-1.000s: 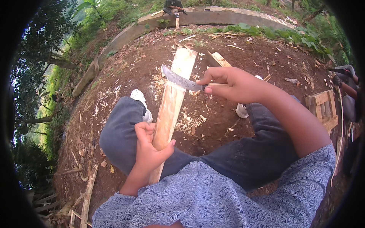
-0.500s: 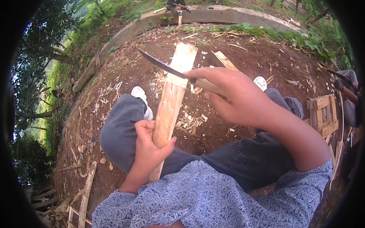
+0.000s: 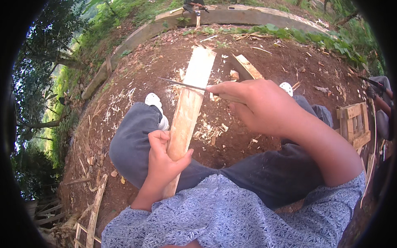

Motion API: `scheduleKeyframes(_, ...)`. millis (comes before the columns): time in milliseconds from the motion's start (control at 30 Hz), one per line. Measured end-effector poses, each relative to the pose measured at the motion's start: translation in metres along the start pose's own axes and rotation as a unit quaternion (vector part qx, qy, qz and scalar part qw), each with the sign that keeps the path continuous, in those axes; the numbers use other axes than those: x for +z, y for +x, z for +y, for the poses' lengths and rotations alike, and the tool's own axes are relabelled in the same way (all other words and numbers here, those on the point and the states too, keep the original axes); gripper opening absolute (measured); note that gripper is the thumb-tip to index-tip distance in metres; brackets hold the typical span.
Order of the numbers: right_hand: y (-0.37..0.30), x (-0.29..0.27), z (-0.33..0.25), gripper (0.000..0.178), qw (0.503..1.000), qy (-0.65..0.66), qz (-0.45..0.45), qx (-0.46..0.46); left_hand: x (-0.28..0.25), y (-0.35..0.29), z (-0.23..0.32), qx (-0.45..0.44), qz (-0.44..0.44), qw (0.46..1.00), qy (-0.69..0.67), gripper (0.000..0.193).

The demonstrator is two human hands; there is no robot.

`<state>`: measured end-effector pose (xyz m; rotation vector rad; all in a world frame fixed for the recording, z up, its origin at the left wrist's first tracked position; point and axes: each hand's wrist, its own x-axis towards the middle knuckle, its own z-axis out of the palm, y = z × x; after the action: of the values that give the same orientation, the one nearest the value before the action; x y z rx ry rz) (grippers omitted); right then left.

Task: The person sits on the ground and carves a piece of wood using a chisel and hammer. They then switch to a knife to further shape and smooth the wood, creating a pointed tip.

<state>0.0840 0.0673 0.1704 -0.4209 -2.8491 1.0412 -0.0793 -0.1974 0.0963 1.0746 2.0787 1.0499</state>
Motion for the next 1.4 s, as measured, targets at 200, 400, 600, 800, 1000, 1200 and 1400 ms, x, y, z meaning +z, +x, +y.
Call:
scheduleKeyframes(200, 0.002, -0.012, 0.020, 0.037, 0.982, 0.131, 0.071, 0.114, 0.000, -0.001, -0.001, 0.014, 0.006, 0.999, -0.031, 0.066)
scheduleKeyframes(400, 0.007, -0.016, 0.036, 0.034, 0.976, 0.157, 0.057, 0.138, -0.001, -0.002, 0.004, 0.020, -0.002, 0.999, -0.031, 0.066)
scheduleKeyframes(600, 0.009, -0.012, 0.027, 0.032, 0.974, 0.163, 0.020, 0.158, 0.000, -0.003, -0.001, 0.032, 0.003, 0.998, -0.045, 0.067)
scheduleKeyframes(800, 0.015, -0.018, 0.033, 0.034, 0.954, 0.223, 0.025, 0.201, 0.000, -0.004, -0.001, 0.034, 0.004, 0.997, -0.062, 0.068)
scheduleKeyframes(1000, 0.015, -0.008, 0.035, 0.033, 0.983, 0.155, 0.005, 0.101, 0.001, -0.005, -0.004, 0.000, -0.006, 0.998, -0.064, 0.068)
scheduleKeyframes(1200, 0.016, -0.002, 0.040, 0.035, 0.940, 0.284, 0.041, 0.182, 0.000, -0.003, 0.001, 0.022, 0.002, 0.999, -0.024, 0.067)
scheduleKeyframes(1400, 0.013, -0.005, 0.043, 0.034, 0.953, 0.260, -0.035, 0.151, 0.001, -0.006, -0.002, 0.013, -0.001, 0.996, -0.089, 0.067)
